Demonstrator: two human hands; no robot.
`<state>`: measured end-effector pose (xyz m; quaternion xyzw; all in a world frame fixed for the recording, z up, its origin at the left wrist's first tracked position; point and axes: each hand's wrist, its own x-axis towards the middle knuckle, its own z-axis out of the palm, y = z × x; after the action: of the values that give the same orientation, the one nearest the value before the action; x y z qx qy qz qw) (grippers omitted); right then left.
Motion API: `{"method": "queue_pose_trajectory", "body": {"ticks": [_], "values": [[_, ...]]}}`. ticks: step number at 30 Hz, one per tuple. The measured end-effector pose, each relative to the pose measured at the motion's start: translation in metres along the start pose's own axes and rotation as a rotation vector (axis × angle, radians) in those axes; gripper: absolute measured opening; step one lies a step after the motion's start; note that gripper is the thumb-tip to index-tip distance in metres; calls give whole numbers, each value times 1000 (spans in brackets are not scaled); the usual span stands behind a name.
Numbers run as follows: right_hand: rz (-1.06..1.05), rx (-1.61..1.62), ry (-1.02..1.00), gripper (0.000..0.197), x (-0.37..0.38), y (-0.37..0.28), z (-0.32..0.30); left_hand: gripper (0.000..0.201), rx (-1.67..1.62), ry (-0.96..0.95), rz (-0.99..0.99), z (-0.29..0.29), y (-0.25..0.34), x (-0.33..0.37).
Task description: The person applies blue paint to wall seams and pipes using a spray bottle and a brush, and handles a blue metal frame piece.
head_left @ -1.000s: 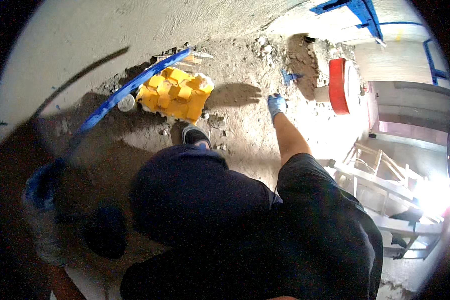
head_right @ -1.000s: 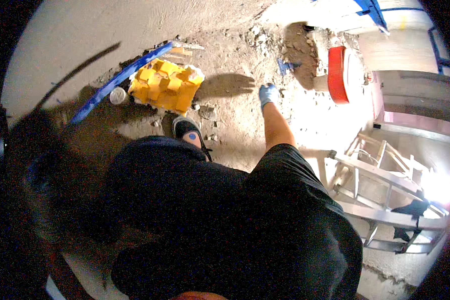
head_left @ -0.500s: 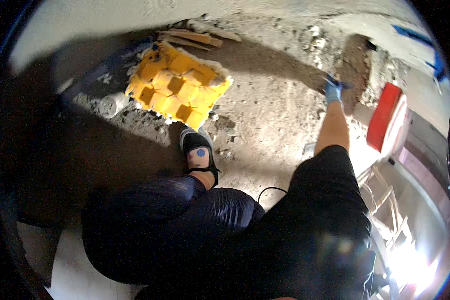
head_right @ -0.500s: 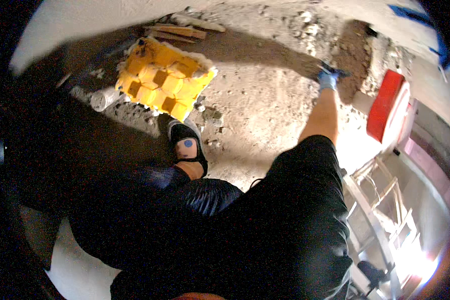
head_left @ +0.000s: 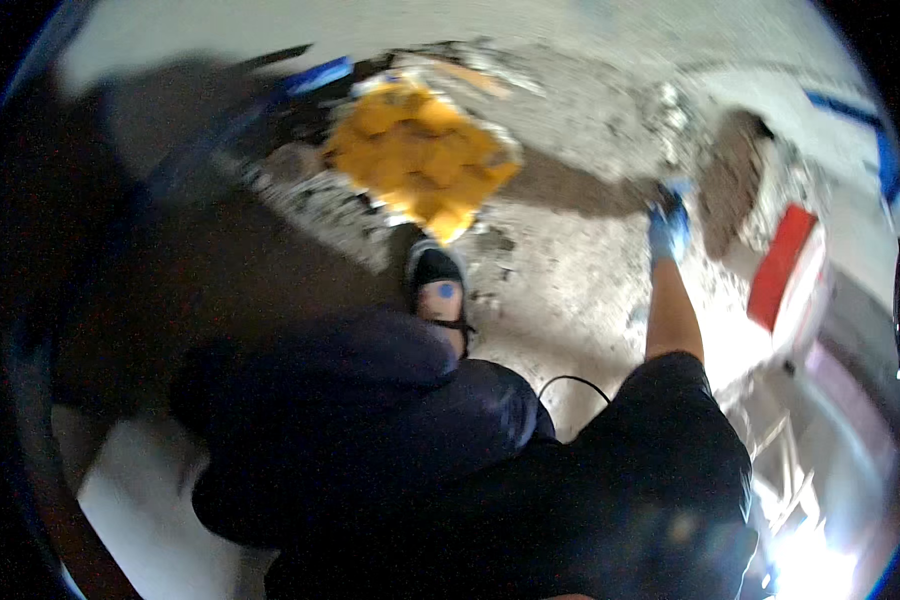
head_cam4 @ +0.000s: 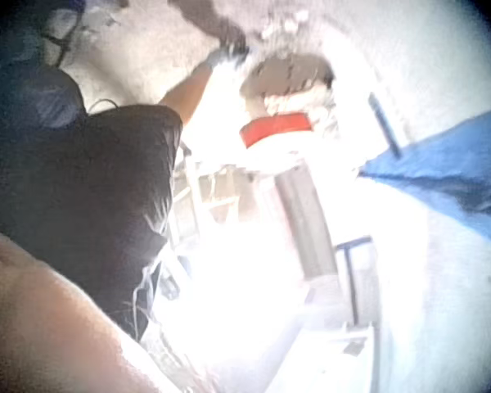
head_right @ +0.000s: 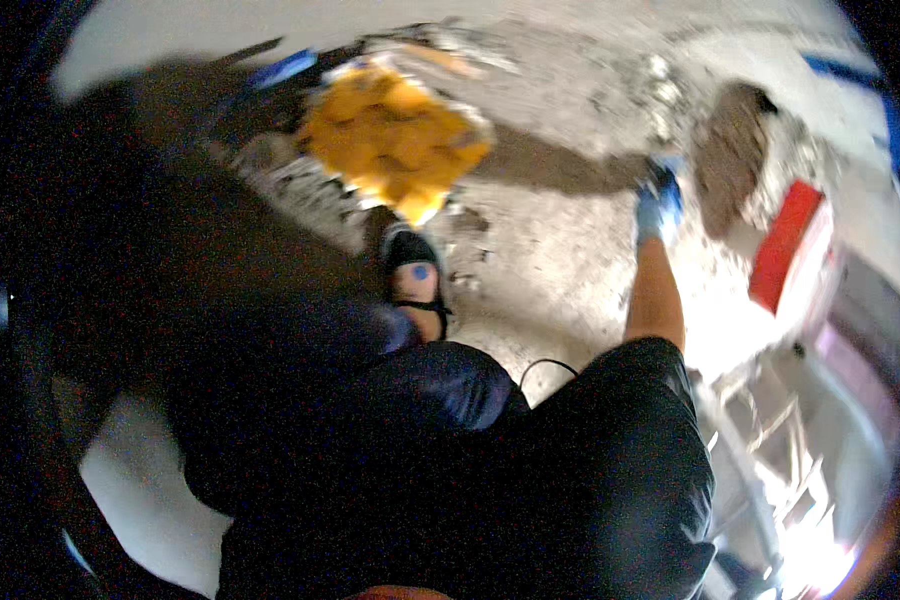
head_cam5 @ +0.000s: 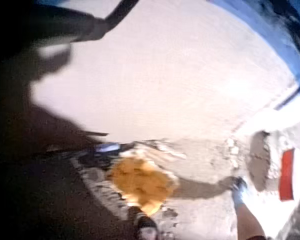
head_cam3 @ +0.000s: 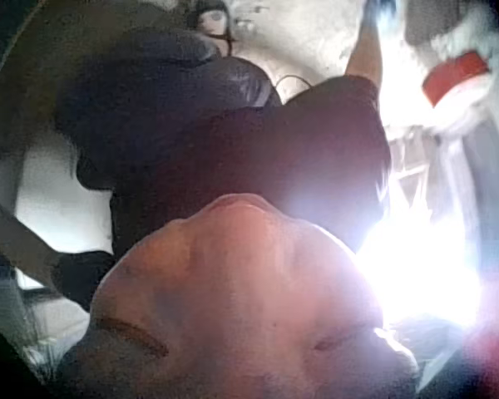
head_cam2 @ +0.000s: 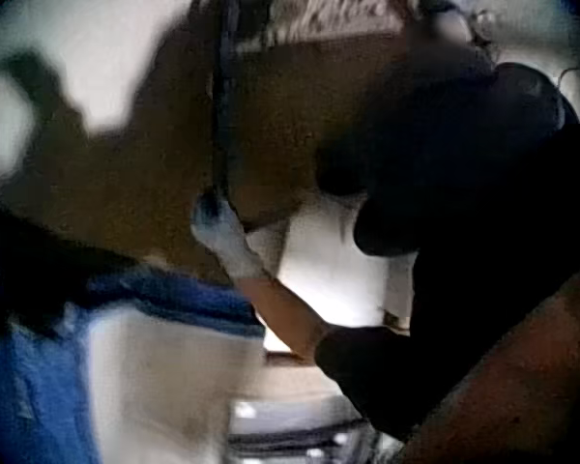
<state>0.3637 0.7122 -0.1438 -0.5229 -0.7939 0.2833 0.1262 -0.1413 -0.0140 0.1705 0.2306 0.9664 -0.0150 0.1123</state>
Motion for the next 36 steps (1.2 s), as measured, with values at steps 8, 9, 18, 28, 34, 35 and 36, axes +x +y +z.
{"method": "queue_pose_trajectory", "body": {"ticks": [8,9,18,28,34,35,36], "values": [[-53,-439,-215,62,35,200,-30,28,-95,141,-80,-31,-11,-129],[-29,-433,-200,61,31,171,-5,24,-43,99,-118,-54,20,-146],[-576,-194,-119,52,6,-114,31,8,-335,734,-302,9,-32,-249],[-1472,256,-438,43,-177,-480,108,8,-673,909,-612,97,-143,-401],[-1350,794,-1135,38,-325,-582,185,22,-879,1120,-461,154,-149,-458],[-1162,936,-1335,38,-351,-595,200,19,-746,1002,-522,161,-154,-478],[-952,1059,-1550,38,-379,-610,218,21,-609,881,-604,164,-160,-509]]}}
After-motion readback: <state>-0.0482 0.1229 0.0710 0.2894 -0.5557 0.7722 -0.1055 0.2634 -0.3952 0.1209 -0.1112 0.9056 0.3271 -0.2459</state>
